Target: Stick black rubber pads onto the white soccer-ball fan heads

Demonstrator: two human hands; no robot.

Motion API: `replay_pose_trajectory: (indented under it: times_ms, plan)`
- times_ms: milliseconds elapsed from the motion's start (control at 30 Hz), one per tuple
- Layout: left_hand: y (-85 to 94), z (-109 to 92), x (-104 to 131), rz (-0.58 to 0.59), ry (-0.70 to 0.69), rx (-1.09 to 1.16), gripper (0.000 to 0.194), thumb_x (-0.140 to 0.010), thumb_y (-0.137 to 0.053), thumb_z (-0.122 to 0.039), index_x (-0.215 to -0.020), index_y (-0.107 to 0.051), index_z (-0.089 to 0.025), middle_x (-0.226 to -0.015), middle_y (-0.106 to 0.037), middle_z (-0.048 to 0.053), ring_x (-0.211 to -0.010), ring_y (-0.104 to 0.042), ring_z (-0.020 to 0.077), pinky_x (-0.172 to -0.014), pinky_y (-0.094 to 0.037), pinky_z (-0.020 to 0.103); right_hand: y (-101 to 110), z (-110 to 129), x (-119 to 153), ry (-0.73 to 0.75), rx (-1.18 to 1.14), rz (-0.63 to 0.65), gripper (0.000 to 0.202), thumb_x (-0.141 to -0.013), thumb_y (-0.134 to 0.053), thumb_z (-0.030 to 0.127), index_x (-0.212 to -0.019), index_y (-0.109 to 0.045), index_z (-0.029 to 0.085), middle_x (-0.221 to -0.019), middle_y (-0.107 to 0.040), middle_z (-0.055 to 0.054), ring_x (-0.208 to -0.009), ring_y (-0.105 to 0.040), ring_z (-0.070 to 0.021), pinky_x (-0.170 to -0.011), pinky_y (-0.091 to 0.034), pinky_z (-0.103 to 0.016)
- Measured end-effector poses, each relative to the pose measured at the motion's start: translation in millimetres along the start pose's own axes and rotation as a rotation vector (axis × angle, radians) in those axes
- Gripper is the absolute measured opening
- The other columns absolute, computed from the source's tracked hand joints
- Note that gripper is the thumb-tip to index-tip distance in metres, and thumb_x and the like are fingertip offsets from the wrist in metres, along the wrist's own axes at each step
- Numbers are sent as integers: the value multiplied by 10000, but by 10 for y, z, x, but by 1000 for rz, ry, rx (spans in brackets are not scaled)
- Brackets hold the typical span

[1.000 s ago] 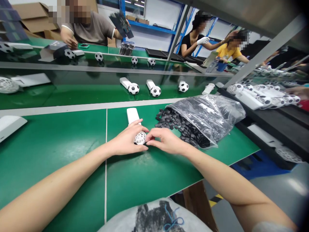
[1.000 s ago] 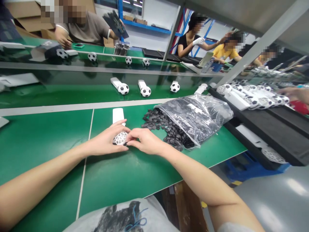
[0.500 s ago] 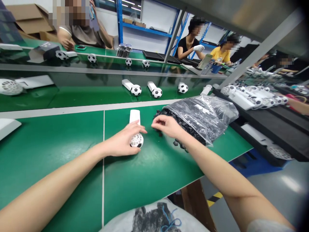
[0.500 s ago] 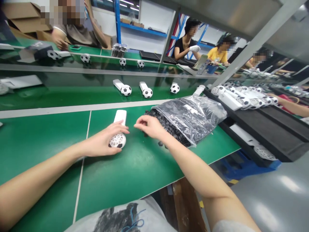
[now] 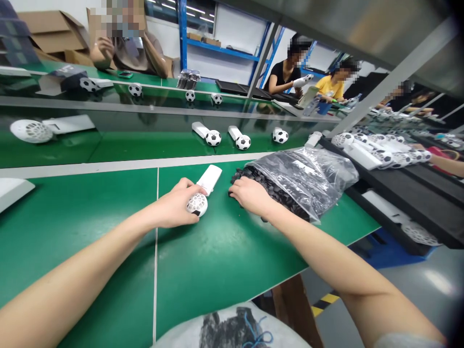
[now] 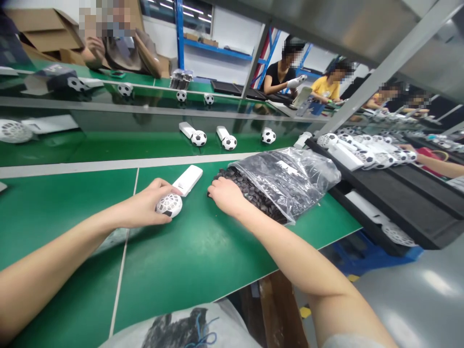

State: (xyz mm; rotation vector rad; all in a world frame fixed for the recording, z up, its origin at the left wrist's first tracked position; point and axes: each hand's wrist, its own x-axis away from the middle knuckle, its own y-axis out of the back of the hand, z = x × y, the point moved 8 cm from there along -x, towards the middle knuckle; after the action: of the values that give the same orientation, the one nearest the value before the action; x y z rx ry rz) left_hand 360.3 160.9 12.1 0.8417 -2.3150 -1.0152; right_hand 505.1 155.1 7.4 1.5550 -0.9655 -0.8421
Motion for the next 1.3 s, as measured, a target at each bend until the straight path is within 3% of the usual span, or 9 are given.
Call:
replay_pose_trajectory:
  times_ms: [167,400,533,667,800,933,1067,1233,1300]
  plan:
    - [-8,0,-3,-4,-23,-9,535,-617,-539,-251,-1139,-422,-270,-1101,-338,47,-948,-491,207,-846,-433,343,-9,231,54,42,151,72,173,-821,-420,104,-809,-592,100,-780,-573,-112,-770,-485,-221,-637,-318,-324]
    - [-26,-25,25,31,-37,-33,536,-628,-507,-220,-1152,-397,-248,-1111,-354,54,-887,-511,187,-799,-442,318,-103,279,185,31,158,7,243,-846,-350,92,-906,-585,87,-833,-561,-130,-782,-480,-227,-663,-335,-338]
    - [-62,-104,73,137,-108,-26,558,-637,-457,-144,-1178,-382,-260,-1179,-358,47,-924,-507,181,-795,-433,290,-51,154,167,24,-17,-50,263,-858,-353,110,-961,-593,84,-852,-579,-118,-806,-495,-211,-730,-373,-338]
    - [-57,-124,81,160,-161,-21,583,-634,-440,-120,-1196,-372,-258,-1210,-363,49,-956,-493,183,-777,-431,266,164,182,205,30,-339,-128,285,-853,-394,128,-1083,-561,153,-964,-590,-83,-886,-514,-160,-772,-402,-278]
    - [-50,-124,80,151,-175,-24,584,-630,-440,-120,-1196,-368,-246,-1207,-373,53,-951,-493,174,-764,-431,249,336,316,248,37,-605,-122,206,-814,-455,135,-968,-585,178,-917,-614,-43,-840,-545,-138,-733,-411,-251]
    - [-68,-105,78,143,-136,-41,575,-639,-446,-141,-1198,-358,-236,-1171,-405,59,-887,-518,170,-718,-439,250,331,382,239,-6,-679,-39,83,-818,-478,185,-848,-554,174,-766,-605,-9,-677,-535,-117,-620,-398,-225]
    - [-50,-72,45,62,-85,-48,600,-663,-494,-234,-1233,-316,-179,-1176,-423,90,-926,-523,203,-759,-437,280,401,437,218,65,-685,-125,51,-811,-501,173,-788,-546,162,-806,-599,-22,-753,-530,-126,-689,-404,-237]
    - [-61,-89,38,54,-98,-47,606,-683,-494,-269,-1252,-311,-171,-1199,-422,93,-996,-510,218,-807,-423,287,365,400,201,15,-745,-168,201,-824,-482,166,-1009,-559,175,-990,-619,-46,-893,-562,-142,-789,-422,-259]
    - [-60,-93,44,60,-99,-47,610,-687,-490,-272,-1261,-309,-175,-1216,-410,94,-1004,-509,217,-811,-424,287,342,405,206,11,-744,-156,213,-827,-469,152,-1011,-571,186,-1026,-618,-42,-945,-556,-147,-831,-411,-269]
